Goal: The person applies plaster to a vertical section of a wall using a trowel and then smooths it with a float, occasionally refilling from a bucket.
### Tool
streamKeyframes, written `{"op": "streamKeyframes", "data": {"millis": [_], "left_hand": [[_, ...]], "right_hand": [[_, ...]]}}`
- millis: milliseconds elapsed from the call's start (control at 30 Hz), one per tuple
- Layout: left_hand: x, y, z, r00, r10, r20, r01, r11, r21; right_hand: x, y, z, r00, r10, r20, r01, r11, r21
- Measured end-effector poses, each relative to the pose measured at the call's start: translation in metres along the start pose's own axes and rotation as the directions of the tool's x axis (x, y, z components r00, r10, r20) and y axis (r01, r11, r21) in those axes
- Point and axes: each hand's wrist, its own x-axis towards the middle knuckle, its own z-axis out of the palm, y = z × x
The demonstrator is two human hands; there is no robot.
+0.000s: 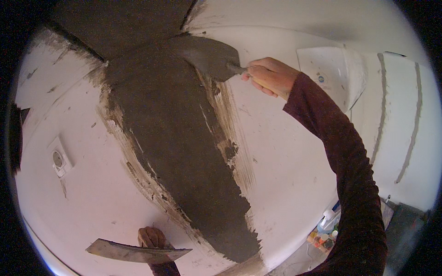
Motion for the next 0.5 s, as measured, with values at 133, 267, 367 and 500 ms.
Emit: {"op": "streamKeyframes", "data": {"millis": [133,267,367,500], "left_hand": [[-0.005,-0.003,-0.021,0.997,-0.02,0.078,0.025,0.998,-0.059],[0.003,-0.006,-0.015,0.986,0.032,0.164,-0.015,0.995,-0.103],[-0.005,-0.002,-0.009,0.996,0.094,0.007,-0.094,0.996,-0.009],[0.004,-0.008,-0.028,0.976,0.048,0.213,-0.025,0.994,-0.106]], "right_hand": [[-0.042,0.014,0.012,0.987,0.085,-0.136,-0.047,0.965,0.258],[-0.069,0.006,0.07,0.956,0.285,-0.069,-0.167,0.722,0.671],[-0.053,-0.025,0.124,0.971,0.24,-0.018,-0.114,0.525,0.843],[-0.038,-0.052,0.166,0.968,0.204,-0.144,0.024,0.496,0.868]]}}
